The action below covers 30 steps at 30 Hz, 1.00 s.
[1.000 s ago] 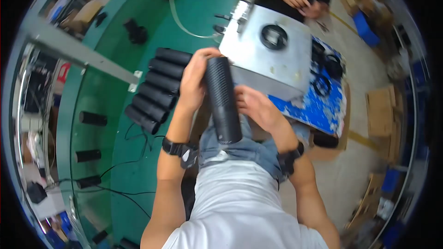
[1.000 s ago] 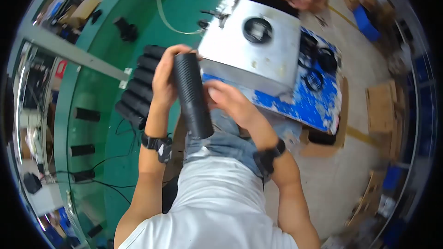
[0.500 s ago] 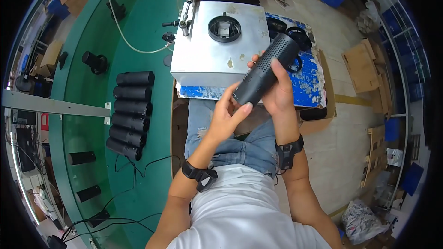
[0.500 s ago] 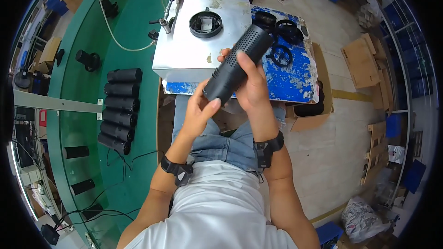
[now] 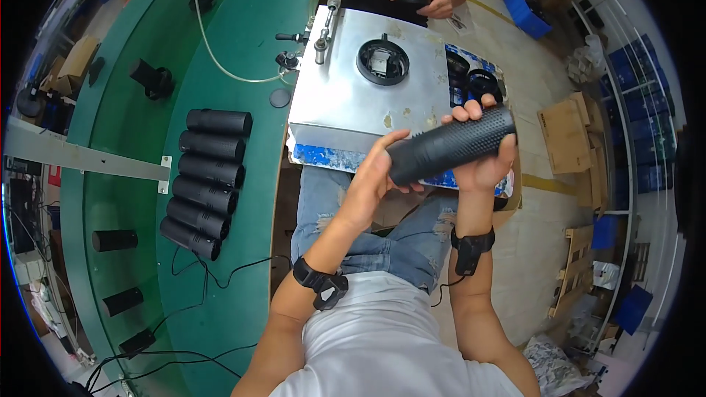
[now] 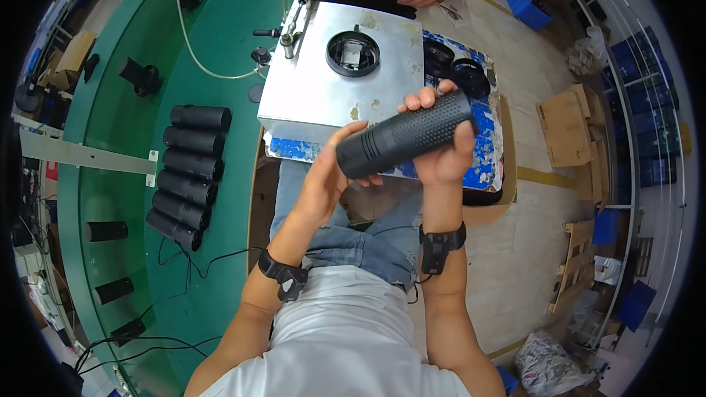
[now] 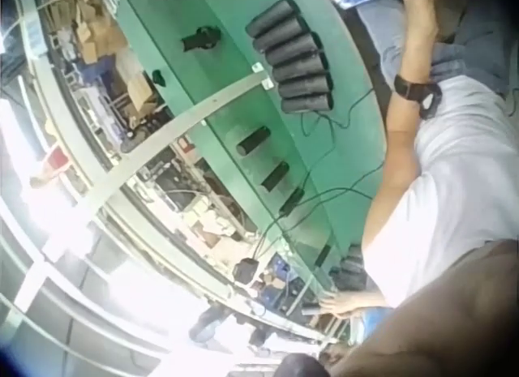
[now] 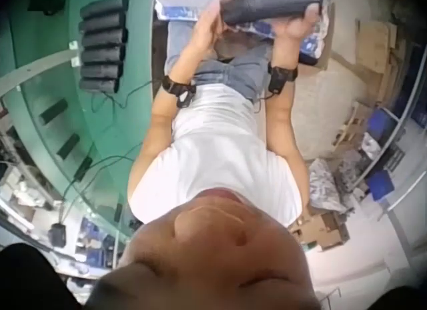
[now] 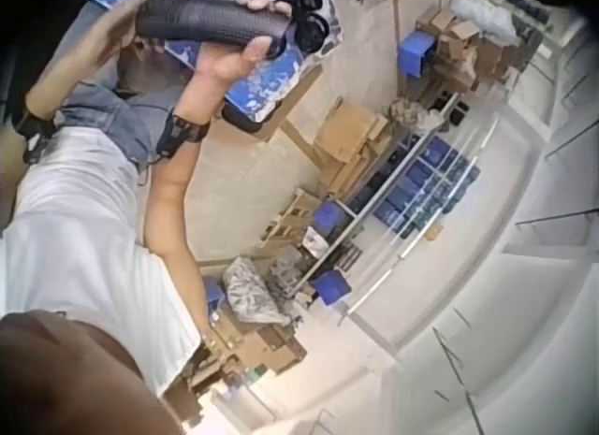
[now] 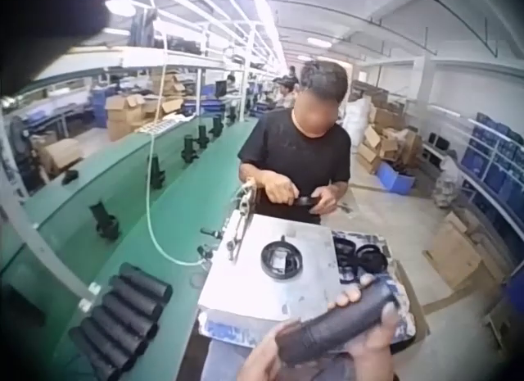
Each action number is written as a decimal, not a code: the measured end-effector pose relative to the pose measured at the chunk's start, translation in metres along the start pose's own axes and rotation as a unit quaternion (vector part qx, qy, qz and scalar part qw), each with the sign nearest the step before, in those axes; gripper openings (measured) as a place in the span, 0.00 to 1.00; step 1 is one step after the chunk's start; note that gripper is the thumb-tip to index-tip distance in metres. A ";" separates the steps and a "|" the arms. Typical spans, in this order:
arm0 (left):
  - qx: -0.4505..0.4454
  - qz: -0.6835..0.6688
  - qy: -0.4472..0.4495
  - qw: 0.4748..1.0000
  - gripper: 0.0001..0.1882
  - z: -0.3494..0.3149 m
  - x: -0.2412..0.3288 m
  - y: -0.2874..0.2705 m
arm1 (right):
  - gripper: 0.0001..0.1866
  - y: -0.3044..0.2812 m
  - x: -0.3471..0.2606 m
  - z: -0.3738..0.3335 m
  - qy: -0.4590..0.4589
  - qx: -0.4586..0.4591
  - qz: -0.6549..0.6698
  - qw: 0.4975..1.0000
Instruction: The person picks up a microphone and a shock mount, fits the microphone into the mount, and then places it on the table. They then pick up another microphone, insert it into a testing machine, and remove it.
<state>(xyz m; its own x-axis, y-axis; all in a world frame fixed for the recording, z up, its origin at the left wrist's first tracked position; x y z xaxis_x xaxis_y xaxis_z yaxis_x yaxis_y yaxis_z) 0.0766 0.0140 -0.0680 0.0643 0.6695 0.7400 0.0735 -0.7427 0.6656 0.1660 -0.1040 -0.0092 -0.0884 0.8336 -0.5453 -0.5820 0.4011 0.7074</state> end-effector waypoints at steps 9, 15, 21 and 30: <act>-0.162 -0.073 -0.193 0.965 0.32 0.016 -0.020 -0.020 | 0.40 -0.009 0.020 0.024 0.036 -0.067 -0.058 0.995; -0.059 -0.077 -0.036 0.995 0.25 0.032 0.008 -0.034 | 0.37 -0.001 0.026 0.072 0.042 -0.067 -0.126 0.989; -0.044 0.125 0.141 0.981 0.33 0.062 0.048 -0.046 | 0.34 -0.002 0.019 0.095 0.004 -0.122 -0.054 0.991; 0.163 0.321 0.222 0.906 0.22 0.064 0.051 -0.074 | 0.23 -0.020 0.033 0.139 -0.103 -0.055 -0.406 0.906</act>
<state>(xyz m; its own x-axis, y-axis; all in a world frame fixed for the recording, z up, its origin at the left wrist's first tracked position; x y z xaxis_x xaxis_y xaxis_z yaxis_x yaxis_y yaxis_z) 0.1384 0.1044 -0.0859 -0.2032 -0.0235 0.9789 0.4579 -0.8859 0.0738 0.2874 -0.0321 0.0210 0.5516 0.3382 -0.7625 -0.4656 0.8833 0.0550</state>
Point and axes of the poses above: each hand's wrist, its own z-axis towards the middle knuckle, its own y-axis out of the palm, x = y × z, the point moved 5 cm from there along z, towards the middle knuckle, and after that the axes turned 6 degrees about -y, right-handed, at the moved point
